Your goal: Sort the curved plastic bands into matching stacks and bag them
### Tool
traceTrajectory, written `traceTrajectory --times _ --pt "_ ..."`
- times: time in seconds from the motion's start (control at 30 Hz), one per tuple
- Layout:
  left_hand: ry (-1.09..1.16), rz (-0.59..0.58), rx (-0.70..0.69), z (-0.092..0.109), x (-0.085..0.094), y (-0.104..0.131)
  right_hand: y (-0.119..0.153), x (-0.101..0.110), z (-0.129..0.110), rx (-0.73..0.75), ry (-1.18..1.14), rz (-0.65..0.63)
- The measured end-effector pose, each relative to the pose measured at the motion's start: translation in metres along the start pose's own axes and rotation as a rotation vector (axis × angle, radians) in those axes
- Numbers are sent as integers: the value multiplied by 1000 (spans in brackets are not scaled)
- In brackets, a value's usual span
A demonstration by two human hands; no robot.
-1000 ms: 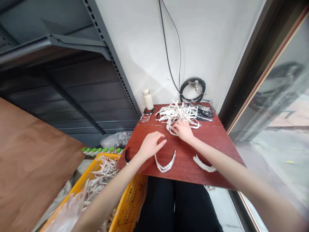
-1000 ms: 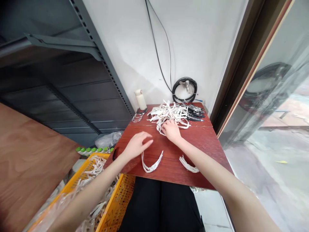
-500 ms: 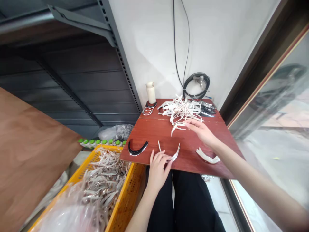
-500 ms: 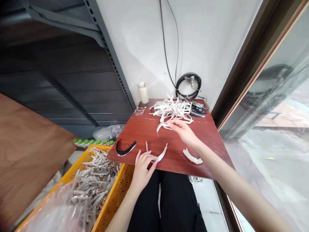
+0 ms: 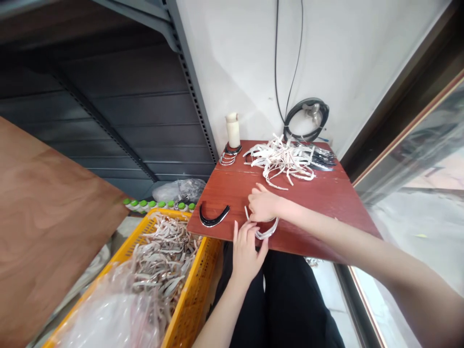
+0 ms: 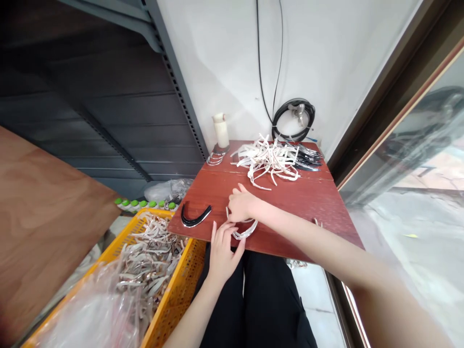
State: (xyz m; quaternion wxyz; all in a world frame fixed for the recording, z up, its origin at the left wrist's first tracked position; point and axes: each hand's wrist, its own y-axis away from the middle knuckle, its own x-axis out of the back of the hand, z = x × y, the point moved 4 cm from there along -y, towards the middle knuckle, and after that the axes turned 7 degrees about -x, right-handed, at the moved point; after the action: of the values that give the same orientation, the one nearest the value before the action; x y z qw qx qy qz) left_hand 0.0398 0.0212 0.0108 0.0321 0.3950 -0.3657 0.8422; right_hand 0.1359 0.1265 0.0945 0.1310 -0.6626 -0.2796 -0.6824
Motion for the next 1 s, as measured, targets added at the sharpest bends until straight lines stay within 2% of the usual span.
traceTrajectory --times 0.07,0.13,0.2,0.23,0.3,0.4,0.6,0.73,0.8,0.87,1.0 --pt "10 14 11 -1 1 0 -6 -9 -6 62 -88 27" --pt "22 32 13 -1 2 0 0 -9 0 100 -214 174" --pt "35 41 10 -1 2 1 11 -6 13 56 -317 342" --pt "38 42 8 -1 2 2 18 -7 19 13 -351 384" --pt "31 50 8 0 0 3 29 -14 26 -53 -388 356" --pt "0 82 8 3 -1 1 41 -30 21 -53 -384 272" --pt "-74 67 10 9 -4 -5 57 -44 -1 -119 -271 313" --pt "-112 91 -25 8 -10 -1 67 -45 -1 -153 -259 355" --pt "-109 116 -39 6 -13 1 69 -43 7 -131 -321 378" --pt "-103 131 -38 4 -15 2 67 -37 25 -173 -387 445" --pt "-106 139 -39 3 -16 2 48 -30 81 -483 -454 584"
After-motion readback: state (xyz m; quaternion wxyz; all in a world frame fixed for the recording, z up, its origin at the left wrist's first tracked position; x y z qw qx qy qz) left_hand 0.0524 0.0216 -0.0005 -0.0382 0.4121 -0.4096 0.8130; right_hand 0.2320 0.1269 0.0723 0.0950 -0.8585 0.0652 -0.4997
